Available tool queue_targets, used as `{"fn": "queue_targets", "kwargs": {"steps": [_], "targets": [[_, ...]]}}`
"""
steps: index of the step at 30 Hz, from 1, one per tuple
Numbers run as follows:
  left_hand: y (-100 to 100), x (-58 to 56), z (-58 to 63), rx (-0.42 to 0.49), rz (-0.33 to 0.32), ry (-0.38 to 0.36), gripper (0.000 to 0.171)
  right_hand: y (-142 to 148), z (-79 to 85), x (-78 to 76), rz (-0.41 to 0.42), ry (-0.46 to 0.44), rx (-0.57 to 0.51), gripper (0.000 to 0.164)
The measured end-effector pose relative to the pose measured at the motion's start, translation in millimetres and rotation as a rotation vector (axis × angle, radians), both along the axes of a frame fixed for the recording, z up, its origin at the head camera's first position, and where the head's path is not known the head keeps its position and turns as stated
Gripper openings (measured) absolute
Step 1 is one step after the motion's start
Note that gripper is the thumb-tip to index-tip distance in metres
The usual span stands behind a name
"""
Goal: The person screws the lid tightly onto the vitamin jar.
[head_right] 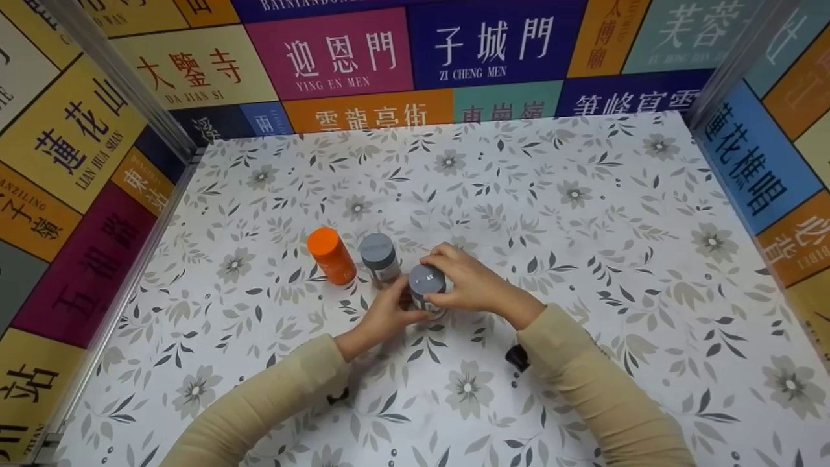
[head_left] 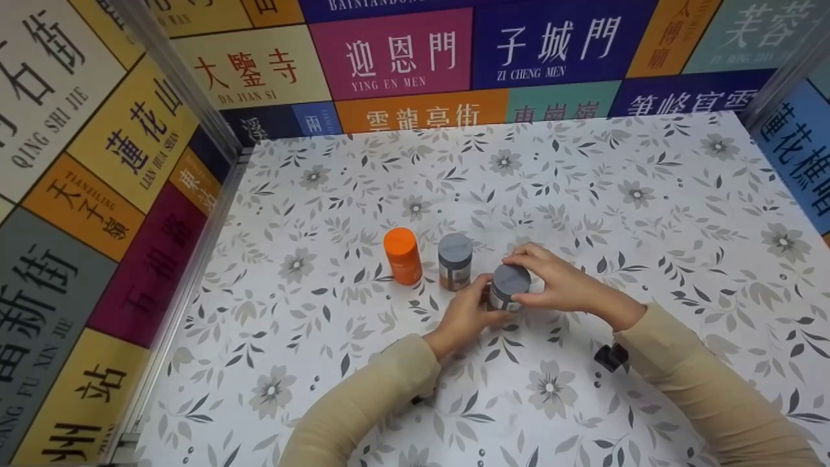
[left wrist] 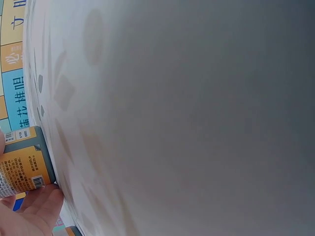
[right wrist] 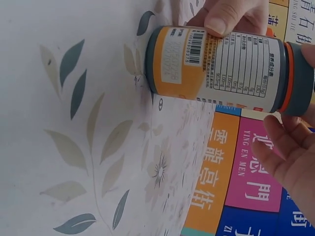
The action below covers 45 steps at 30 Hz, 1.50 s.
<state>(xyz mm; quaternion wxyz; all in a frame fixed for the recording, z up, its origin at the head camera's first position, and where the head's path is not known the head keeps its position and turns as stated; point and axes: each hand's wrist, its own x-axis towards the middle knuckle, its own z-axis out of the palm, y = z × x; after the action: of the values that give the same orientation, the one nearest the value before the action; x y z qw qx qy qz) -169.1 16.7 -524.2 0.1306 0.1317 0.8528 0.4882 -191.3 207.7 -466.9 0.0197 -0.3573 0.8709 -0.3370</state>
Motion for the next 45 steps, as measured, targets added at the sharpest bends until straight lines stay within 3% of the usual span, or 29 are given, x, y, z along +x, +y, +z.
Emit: {"fn": "queue_targets", "kwargs": {"steps": [7, 17, 21, 24, 28, 31, 34, 38, 45], "targets": [[0, -0.4, -0.9, -0.010, -0.001, 0.018, 0.056, -4, -1.2, 0.7, -0.060, 0.098, 0.053, 0.050], [1, -0.7, -1.7, -0.002, 0.006, 0.005, 0.057, -14, -4.5, 8.2, -0.198, 0.086, 0.066, 0.046], [2, -0.7, -1.4, -0.001, 0.008, 0.000, 0.057, -14, -1.9, 11.1, -0.219, 0.083, 0.087, 0.052], [2, -0.6, -0.8, 0.004, 0.008, -0.003, 0.056, -10, 3.6, 12.5, -0.181, 0.002, 0.103, 0.066], [1, 0.0, -0.4, 0.011, 0.007, -0.014, 0.057, -2, 9.2, 11.4, -0.024, -0.118, 0.088, 0.072], [0, 0.1, -0.6, 0.010, 0.005, -0.022, 0.059, 4, 9.9, 8.8, 0.112, -0.099, 0.068, 0.063], [1, -0.2, -1.1, 0.013, 0.004, -0.032, 0.060, 7, 9.5, 5.9, 0.177, -0.047, 0.057, 0.055], [1, -0.5, -1.2, 0.011, 0.006, -0.042, 0.060, 7, 9.7, 4.1, 0.170, -0.018, 0.053, 0.053], [1, -0.2, -1.0, 0.001, 0.007, -0.030, 0.058, 0, 5.8, 4.7, 0.060, -0.029, 0.071, 0.056]]}}
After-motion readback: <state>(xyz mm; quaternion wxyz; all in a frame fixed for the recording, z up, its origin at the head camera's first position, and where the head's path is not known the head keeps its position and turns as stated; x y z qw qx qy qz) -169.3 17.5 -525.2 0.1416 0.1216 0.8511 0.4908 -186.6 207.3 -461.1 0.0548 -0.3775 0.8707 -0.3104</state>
